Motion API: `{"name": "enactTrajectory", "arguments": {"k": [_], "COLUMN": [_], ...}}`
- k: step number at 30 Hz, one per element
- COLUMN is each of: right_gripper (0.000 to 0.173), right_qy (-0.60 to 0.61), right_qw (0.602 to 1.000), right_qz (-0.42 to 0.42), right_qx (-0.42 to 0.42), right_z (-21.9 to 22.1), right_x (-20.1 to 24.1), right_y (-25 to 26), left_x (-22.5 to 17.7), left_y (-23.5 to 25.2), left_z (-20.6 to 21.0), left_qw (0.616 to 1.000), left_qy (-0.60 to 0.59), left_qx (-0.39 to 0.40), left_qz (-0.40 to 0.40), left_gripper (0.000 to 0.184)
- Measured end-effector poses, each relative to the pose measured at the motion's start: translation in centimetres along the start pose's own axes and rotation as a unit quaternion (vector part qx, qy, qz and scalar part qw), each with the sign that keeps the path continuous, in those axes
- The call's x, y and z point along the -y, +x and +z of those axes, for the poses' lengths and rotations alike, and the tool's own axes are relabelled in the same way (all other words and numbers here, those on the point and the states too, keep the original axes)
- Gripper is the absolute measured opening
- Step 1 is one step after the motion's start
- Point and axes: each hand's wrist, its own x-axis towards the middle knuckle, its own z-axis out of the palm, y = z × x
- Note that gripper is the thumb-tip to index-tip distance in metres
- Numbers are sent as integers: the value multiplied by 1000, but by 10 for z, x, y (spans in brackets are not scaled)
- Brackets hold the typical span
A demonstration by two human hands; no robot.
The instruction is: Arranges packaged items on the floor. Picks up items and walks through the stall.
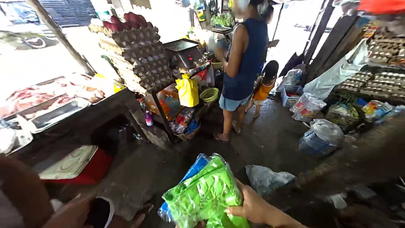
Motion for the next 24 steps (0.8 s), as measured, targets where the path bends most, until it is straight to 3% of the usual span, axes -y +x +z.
{"name": "enactTrajectory", "arguments": {"k": [5, 9, 12, 17, 20, 24], "right_gripper": [116, 115, 108, 100, 99, 107], "right_qy": [66, 39, -8, 41, 106, 102], "right_qw": [996, 994, 993, 982, 975, 977], "right_qz": [-34, 50, 41, 4, 28, 32], "right_qx": [-42, -90, -108, -185, -192, -186], "right_z": [-4, -14, -26, -26, -40, -71], "right_x": [2, 48, 78, 76, 86, 88], "right_y": [110, 199, 250, 308, 333, 368], "left_x": [-18, -78, -115, -138, -149, -151], "left_y": [139, 243, 304, 383, 413, 455], "left_z": [-57, -95, -118, -137, -132, -121], "left_qw": [997, 993, 990, 986, 987, 988], "left_qy": [22, 75, 78, 61, 24, 0], "left_qx": [76, 86, 113, 150, 144, 144], "left_qz": [21, -27, -46, -43, -68, -57], "left_gripper": [41, 45, 47, 53, 48, 41]}}
